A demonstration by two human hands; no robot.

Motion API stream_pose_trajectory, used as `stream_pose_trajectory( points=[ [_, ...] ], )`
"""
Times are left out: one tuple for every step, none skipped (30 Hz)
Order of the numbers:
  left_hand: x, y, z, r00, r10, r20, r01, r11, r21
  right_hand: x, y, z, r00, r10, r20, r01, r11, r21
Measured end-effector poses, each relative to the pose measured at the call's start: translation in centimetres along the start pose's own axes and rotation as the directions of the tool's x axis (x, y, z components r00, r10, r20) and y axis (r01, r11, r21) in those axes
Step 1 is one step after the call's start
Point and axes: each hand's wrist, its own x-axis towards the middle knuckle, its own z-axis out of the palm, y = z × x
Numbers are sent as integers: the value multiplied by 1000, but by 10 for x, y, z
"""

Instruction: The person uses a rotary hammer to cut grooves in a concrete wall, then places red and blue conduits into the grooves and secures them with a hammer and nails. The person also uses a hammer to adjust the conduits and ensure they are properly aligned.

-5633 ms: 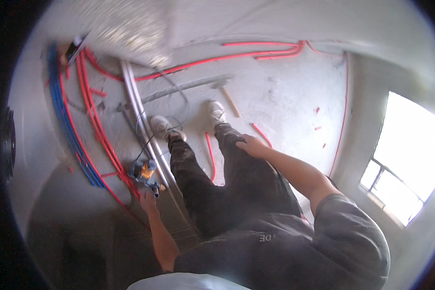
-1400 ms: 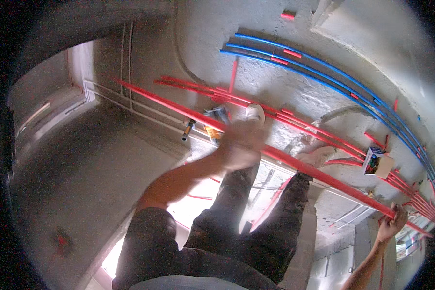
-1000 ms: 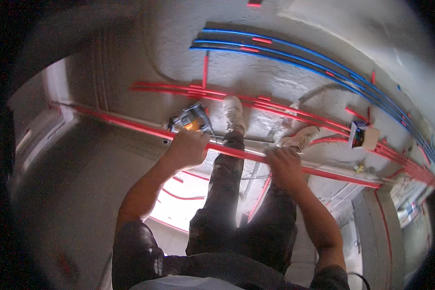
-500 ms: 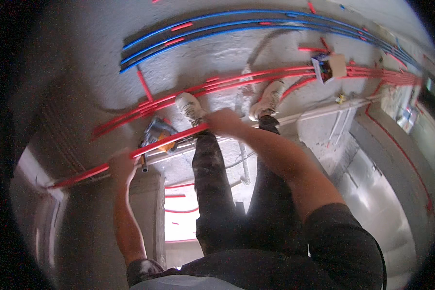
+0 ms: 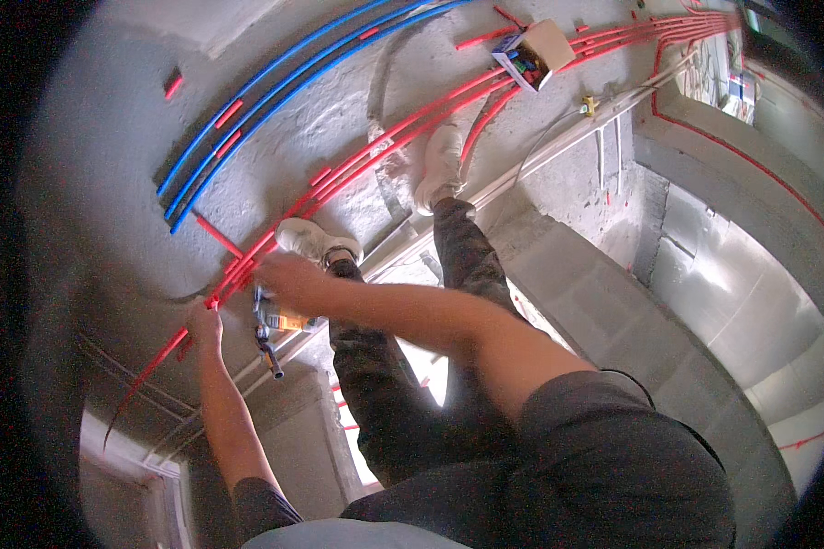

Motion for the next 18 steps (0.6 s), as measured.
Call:
stream_pose_trajectory(
  points=[
    [5, 4, 4, 1000, -25, 16, 25, 1000, 3, -22, 13, -31, 928, 311, 204, -280, 945, -167],
    [9, 10, 4, 999, -42, 32, 41, 999, 9, -40, 29, -76, 910, 337, 240, -277, 928, -251],
    [22, 27, -2, 998, -35, 43, 34, 999, 12, -96, 82, -84, 947, 290, 142, -223, 906, -360],
    [34, 40, -8, 993, -32, 112, 34, 999, -16, -138, 111, -106, 895, 436, 97, -379, 857, -349],
    [37, 33, -12, 981, -69, 182, 75, 997, -29, -150, 103, -150, 802, 563, 196, -443, 783, -437],
    [43, 40, -18, 964, -79, 253, 95, 994, -51, -185, 110, -179, 823, 559, 102, -464, 765, -447],
    [45, 55, -22, 984, -66, 166, 79, 994, -75, -218, 119, -205, 802, 586, 112, -466, 732, -497],
    [43, 71, -28, 996, -57, 73, 63, 993, -96, -259, 131, -224, 727, 686, 1, -615, 652, -444],
    [39, 77, -35, 997, -75, -31, 71, 992, -107, -253, 103, -257, 564, 824, 44, -716, 515, -471],
    [42, 93, -38, 995, 0, -95, -11, 993, -117, -305, 122, -265, 599, 799, -49, -725, 516, -456],
    [41, 99, -36, 986, 54, -160, -73, 991, -113, -351, 148, -266, 640, 758, -127, -721, 535, -441],
    [34, 96, -34, 969, 96, -226, -121, 988, -100, -366, 158, -270, 634, 760, -144, -733, 530, -427],
    [27, 98, -33, 975, 85, -204, -117, 981, -152, -381, 158, -273, 614, 771, -172, -755, 509, -413],
    [18, 101, -33, 980, 75, -182, -112, 972, -205, -388, 158, -275, 595, 792, -136, -774, 519, -364],
    [9, 108, -39, 985, 67, -157, -107, 959, -262, -396, 157, -278, 574, 813, -99, -792, 521, -318],
    [-7, 147, -59, 997, 11, 79, 21, 918, -397, -417, 152, -276, 522, 850, -69, -830, 488, -269],
    [-26, 198, -90, 947, -6, 320, 167, 862, -479, -438, 137, -276, 439, 898, -29, -878, 422, -227],
    [-52, 196, -96, 957, 22, 290, 104, 905, -413, -431, 128, -281, 413, 910, 29, -891, 411, -193]
  ],
)
